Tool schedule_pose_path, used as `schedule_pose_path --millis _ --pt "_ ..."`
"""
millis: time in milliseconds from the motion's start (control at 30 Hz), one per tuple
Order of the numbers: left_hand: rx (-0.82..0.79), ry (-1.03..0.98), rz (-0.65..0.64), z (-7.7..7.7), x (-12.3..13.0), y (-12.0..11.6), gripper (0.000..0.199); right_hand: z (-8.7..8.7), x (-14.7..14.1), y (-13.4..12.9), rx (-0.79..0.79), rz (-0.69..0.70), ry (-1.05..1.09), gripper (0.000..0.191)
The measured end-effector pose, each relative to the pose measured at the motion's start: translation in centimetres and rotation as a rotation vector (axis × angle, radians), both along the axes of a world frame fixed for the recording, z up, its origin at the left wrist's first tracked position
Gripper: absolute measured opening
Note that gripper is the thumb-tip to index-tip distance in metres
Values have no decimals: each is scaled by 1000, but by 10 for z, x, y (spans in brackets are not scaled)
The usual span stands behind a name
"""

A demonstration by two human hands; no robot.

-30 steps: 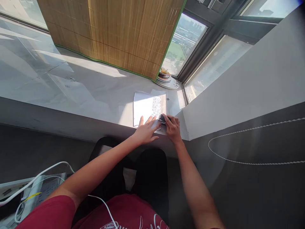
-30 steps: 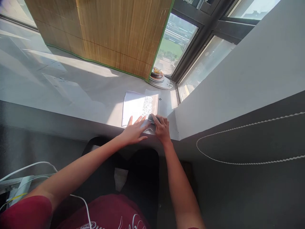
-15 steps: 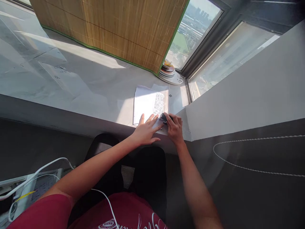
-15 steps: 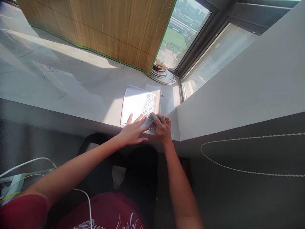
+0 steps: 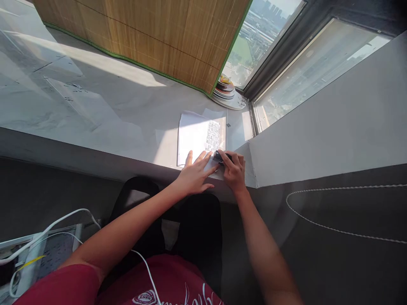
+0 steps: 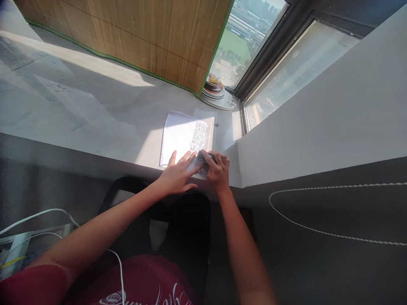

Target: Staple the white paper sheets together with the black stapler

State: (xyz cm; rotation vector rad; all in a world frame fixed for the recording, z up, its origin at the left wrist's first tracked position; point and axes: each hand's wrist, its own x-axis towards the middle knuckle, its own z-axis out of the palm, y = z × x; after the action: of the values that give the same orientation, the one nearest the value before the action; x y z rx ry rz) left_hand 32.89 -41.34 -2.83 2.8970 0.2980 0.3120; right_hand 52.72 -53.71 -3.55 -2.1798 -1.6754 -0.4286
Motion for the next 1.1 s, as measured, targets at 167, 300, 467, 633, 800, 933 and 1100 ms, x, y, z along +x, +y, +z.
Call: schedule_pose_path --millis 167,300,467,633,800,933,1100 --pt "2 -6 6 -1 0 0 81 3 -3 2 -12 -9 -2 52" --pt "-24 7 5 -1 1 0 82 7 -10 6 0 -40 16 42" --pt "-41 25 6 -3 2 1 83 11 -19 12 5 -78 15 36" --pt "-3 13 9 -5 2 3 81 1 -16 13 109 -133 108 41" --pt "43 45 29 -7 4 4 91 -12 -8 18 275 -370 195 46" --pt "55 65 68 -7 5 4 94 -12 -10 22 278 -371 175 46" --pt "44 74 64 -6 7 4 93 -10 -16 23 250 -384 124 43"
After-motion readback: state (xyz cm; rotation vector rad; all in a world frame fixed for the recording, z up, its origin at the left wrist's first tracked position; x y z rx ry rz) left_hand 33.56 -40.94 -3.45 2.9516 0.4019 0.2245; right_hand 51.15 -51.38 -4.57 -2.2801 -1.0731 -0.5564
